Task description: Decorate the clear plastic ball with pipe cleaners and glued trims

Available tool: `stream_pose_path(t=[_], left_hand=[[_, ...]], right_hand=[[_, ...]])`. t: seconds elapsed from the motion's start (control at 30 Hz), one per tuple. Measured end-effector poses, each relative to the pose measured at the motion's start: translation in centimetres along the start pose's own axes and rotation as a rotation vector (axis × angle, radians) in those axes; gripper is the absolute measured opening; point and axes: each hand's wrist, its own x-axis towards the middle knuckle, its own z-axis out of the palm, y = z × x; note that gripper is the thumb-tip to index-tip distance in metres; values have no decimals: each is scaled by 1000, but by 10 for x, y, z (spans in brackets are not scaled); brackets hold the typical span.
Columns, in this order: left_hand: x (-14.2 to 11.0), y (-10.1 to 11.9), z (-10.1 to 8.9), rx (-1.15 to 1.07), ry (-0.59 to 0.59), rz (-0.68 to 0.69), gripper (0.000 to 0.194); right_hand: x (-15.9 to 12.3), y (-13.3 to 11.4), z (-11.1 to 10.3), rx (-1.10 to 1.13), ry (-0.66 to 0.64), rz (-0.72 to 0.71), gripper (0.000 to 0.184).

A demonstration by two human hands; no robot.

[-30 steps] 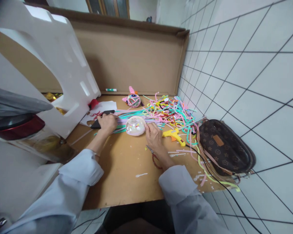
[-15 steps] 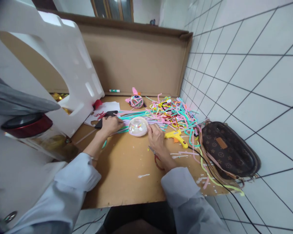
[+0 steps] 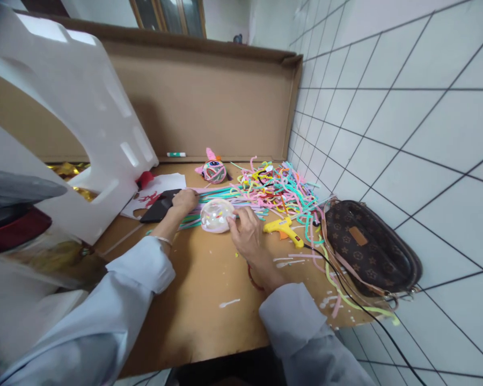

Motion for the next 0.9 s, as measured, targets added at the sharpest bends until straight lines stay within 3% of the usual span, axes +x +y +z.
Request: stream_pose_path(t=[0.1, 0.3, 0.43, 0.7, 0.9], left_hand=[[1, 1, 5, -1, -20, -5, 40], [-5, 1, 2, 7, 31, -2, 37], [-11, -2, -8, 6, 72, 38, 37], [-23, -12, -34, 9, 148, 77, 39], [-14, -12, -24, -8, 87, 175, 39]], right_hand=[[-2, -4, 2, -74, -17, -74, 22], [-5, -6, 6, -196, -168, -283, 25], [-7, -6, 7, -213, -236, -289, 26], [-10, -4, 7, -204, -218, -301, 25], [-10, -4, 5, -196, -150, -306, 21]])
